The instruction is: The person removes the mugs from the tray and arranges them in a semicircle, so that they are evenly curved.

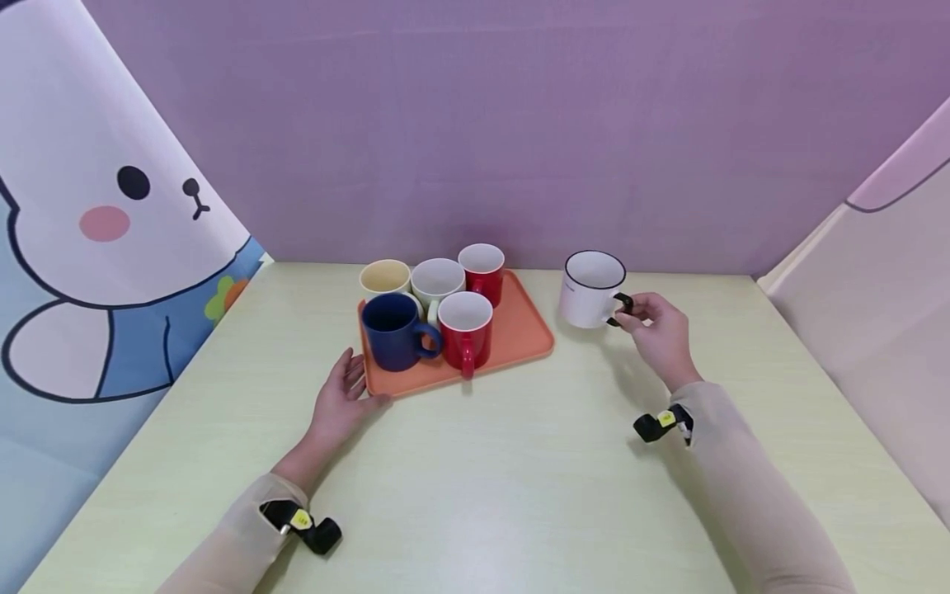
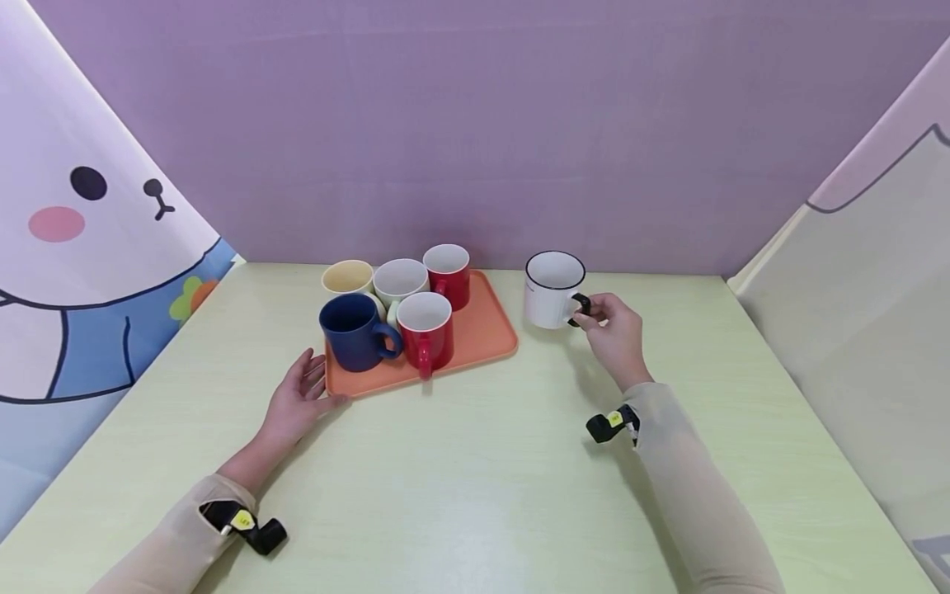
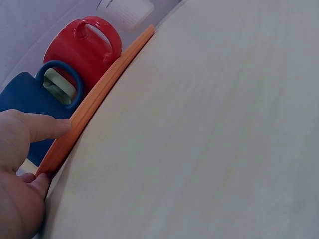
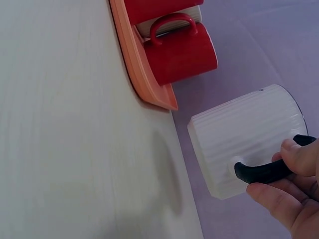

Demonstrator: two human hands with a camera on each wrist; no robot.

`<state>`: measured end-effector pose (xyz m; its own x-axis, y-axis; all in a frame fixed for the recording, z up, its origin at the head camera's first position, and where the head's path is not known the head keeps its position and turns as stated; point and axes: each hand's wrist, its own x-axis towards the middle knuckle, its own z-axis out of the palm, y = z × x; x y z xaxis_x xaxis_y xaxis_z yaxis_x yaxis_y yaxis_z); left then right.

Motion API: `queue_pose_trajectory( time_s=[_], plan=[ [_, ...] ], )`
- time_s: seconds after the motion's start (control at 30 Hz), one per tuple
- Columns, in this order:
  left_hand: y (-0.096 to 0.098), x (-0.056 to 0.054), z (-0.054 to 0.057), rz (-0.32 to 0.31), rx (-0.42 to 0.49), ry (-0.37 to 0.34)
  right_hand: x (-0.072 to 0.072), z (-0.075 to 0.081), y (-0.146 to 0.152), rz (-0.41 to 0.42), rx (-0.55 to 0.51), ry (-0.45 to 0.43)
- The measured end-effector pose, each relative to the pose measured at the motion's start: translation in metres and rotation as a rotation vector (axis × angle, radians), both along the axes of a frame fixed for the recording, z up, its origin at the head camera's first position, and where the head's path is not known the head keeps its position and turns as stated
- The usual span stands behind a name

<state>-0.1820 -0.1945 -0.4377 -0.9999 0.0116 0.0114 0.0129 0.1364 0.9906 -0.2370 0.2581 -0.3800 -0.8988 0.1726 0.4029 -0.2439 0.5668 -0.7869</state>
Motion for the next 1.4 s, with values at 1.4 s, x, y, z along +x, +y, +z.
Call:
queue_pose_trajectory(
  time_s=[1.4],
  plan=[
    [-0.002, -0.002, -0.005, -0.004, -0.009, 0.018, 0.063, -0.026, 0.026, 0.166, -0.037, -0.033]
  ],
)
